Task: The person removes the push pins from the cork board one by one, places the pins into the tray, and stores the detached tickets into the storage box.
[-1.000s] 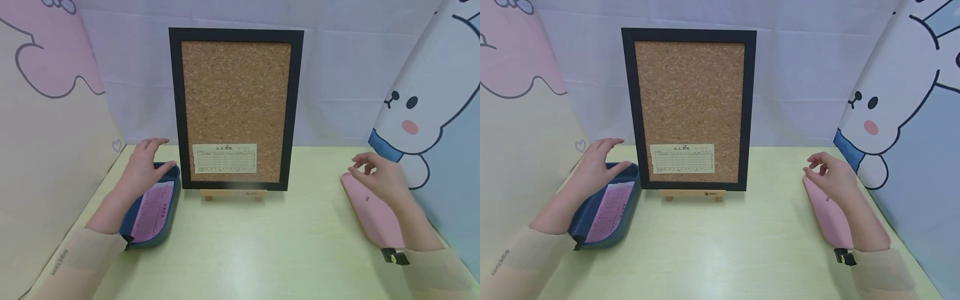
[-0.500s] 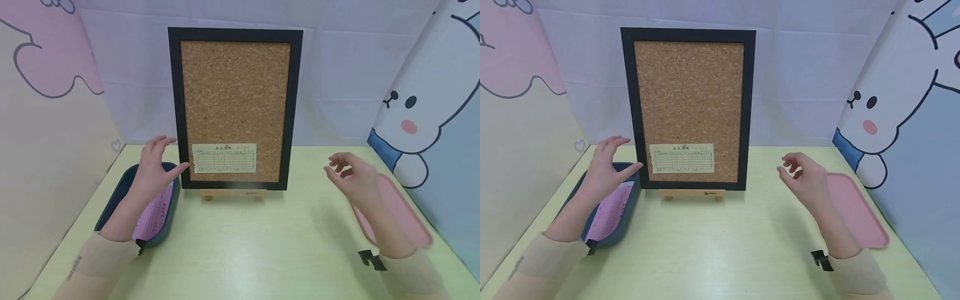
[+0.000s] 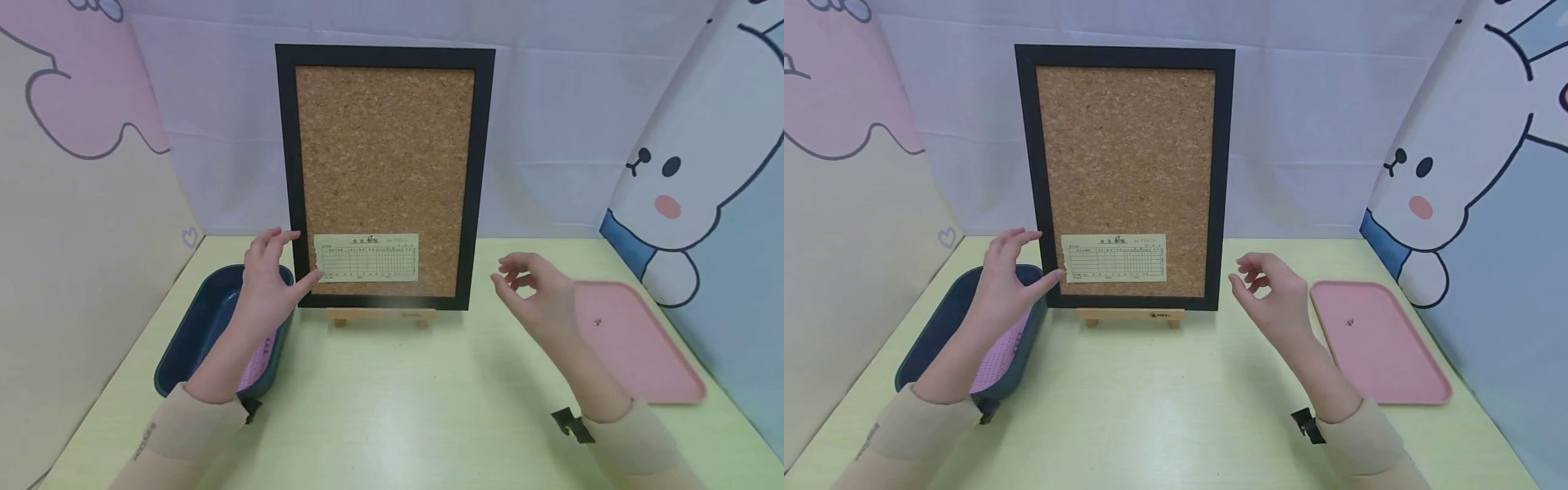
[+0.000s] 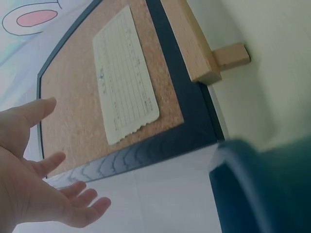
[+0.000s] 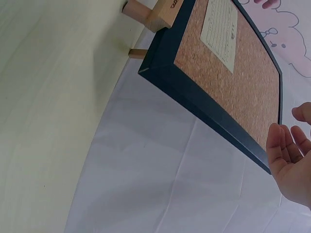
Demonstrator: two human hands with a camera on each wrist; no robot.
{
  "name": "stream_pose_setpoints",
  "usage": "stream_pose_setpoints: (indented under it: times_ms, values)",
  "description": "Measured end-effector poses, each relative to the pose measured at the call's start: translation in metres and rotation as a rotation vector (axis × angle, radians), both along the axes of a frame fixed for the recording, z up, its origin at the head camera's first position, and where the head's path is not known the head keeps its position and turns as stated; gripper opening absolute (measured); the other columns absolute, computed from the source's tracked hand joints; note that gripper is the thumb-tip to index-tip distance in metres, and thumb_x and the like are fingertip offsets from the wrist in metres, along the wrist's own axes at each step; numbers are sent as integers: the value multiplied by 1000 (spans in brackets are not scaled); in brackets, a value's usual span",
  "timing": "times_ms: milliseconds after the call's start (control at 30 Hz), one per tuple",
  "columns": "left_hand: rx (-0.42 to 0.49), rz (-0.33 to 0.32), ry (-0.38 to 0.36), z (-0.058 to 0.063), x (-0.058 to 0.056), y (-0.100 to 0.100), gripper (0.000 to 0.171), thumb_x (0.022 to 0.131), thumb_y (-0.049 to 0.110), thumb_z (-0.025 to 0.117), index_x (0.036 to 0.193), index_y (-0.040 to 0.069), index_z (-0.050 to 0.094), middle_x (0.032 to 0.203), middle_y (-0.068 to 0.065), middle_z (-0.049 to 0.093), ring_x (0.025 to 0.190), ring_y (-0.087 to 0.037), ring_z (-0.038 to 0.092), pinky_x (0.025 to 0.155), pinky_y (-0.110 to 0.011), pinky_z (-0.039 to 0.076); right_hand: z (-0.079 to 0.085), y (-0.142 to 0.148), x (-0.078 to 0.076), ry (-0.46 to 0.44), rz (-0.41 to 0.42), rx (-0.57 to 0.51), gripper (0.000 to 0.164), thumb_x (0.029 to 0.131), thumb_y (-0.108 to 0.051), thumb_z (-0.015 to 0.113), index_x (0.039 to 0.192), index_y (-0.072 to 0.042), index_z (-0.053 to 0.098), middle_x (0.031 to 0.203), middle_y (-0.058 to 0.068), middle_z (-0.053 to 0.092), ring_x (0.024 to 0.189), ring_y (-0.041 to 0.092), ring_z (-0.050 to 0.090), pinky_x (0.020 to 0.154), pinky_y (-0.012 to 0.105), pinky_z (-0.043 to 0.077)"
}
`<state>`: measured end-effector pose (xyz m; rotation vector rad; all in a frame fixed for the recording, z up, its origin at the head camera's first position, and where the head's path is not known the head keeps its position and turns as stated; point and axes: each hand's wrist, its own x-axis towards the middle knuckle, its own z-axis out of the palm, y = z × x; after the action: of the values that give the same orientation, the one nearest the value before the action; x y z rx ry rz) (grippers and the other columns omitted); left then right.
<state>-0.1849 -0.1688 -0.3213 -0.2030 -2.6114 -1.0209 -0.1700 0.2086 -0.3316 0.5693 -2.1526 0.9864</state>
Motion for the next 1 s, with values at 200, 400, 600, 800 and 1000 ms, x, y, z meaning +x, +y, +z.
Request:
stream_pose_setpoints:
  times_ms: [200, 400, 600, 800, 1000]
  values:
    - [67, 42, -47, -7, 1, 13, 69, 84, 31, 72, 140, 13, 36, 151, -17, 18, 136, -40, 18, 101, -65, 24, -6, -21, -4, 12, 48, -41, 23, 75, 4, 74, 95, -1, 65, 88, 7, 67, 71, 9, 58, 67, 12, 48]
    - [126, 96, -59, -17, -1, 26, 69, 83, 29, 72, 140, 14, 35, 151, -17, 14, 138, -38, 15, 104, -63, 21, -12, -41, -12, 1, 78, -37, 20, 77, 1, 73, 95, -1, 65, 86, 6, 67, 72, 12, 59, 66, 14, 49]
    - [193, 146, -65, -27, -7, 35, 71, 83, 29, 73, 141, 15, 34, 153, -14, 10, 140, -34, 12, 106, -62, 21, -16, -61, -23, -17, 119, -44, 18, 79, -1, 72, 95, 0, 64, 84, 6, 66, 71, 13, 60, 62, 25, 52]
    - [243, 186, -44, -32, -13, 43, 71, 82, 27, 74, 140, 17, 35, 153, -14, 8, 140, -33, 10, 106, -62, 17, -16, -80, -35, 16, 154, -68, 16, 80, 0, 70, 94, 0, 63, 85, 9, 66, 72, 16, 61, 60, 31, 54]
    - [273, 224, -38, -35, -19, 46, 70, 82, 28, 73, 139, 17, 35, 153, -13, 8, 139, -34, 10, 104, -63, 16, -18, -101, -50, 41, 168, -80, 12, 82, -1, 68, 93, 0, 63, 86, 10, 67, 72, 16, 62, 63, 28, 54]
